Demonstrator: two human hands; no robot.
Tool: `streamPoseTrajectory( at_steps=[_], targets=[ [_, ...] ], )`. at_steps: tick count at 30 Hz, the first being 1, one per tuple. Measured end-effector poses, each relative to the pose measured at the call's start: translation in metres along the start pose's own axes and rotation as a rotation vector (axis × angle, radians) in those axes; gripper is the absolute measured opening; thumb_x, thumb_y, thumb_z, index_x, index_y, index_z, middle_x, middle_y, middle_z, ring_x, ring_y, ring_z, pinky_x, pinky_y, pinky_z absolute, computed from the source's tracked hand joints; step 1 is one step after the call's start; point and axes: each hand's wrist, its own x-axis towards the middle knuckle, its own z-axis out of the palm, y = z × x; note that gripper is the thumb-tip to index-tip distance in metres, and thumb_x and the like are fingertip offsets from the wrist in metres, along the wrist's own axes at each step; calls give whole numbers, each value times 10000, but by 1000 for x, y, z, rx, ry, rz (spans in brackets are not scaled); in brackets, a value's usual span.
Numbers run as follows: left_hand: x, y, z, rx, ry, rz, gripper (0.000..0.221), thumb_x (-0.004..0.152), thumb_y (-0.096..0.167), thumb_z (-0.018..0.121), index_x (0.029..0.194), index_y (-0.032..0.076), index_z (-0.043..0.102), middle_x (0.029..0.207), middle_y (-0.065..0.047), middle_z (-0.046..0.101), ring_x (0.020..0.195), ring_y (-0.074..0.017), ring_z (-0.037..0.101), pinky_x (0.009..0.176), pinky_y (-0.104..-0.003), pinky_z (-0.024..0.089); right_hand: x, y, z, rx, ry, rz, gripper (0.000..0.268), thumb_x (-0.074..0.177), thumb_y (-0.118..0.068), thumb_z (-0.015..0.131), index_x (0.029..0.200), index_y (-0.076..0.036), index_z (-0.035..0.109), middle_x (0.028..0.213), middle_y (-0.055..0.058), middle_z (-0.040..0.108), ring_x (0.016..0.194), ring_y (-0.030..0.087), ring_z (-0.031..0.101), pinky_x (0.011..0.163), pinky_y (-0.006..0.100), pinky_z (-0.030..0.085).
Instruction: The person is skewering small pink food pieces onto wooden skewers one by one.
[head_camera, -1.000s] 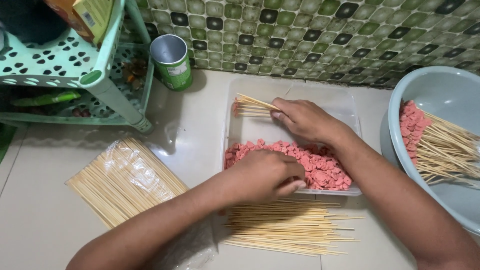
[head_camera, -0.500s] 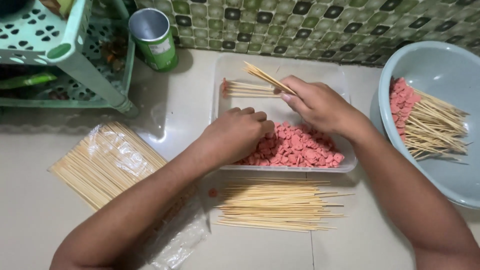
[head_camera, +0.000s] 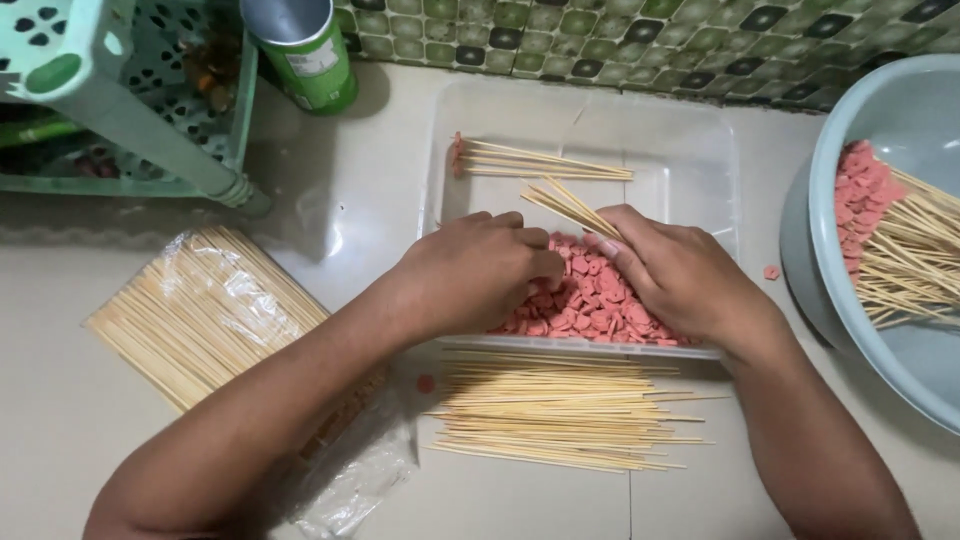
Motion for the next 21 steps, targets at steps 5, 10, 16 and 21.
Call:
streamPoseTrajectory(
  at_steps=[5,10,16,21],
  targets=[
    [4,-1,2,-6,-23,5,230,923,180,699,1138,146,771,1166,-126,726,1055,-340,658,899,-460,540,2,2,3,-48,-9,4,348,1048,-295,387,1380,-311,492,1128,193,742,1052,506,689,935,647,529],
    [1,-2,7,77,-32,8,211,920,183,714,1109,144,797,1141,-127,729,1028,-314,658,860,-426,554,2,1,4,-77,-22,10,392,1038,-313,395,1422,-338,474,1170,186,727,1050,513,684,915,663,534],
    [3,-2,13,76,-11,11,218,903,153,728,1099,90,798,1164,-161,727,1056,-329,650,881,-438,556,3,8,8,-82,6,-52,388,1035,-264,406,1411,-276,498,1110,204,747,1017,494,713,883,656,559],
    [5,-10,27,193,-30,53,181,913,80,651,1086,115,687,1101,-65,689,1023,-309,561,747,-492,537,4,18,16,-153,99,-151,310,1041,-315,437,1333,-229,500,1082,43,740,762,399,688,609,509,468]
  ],
)
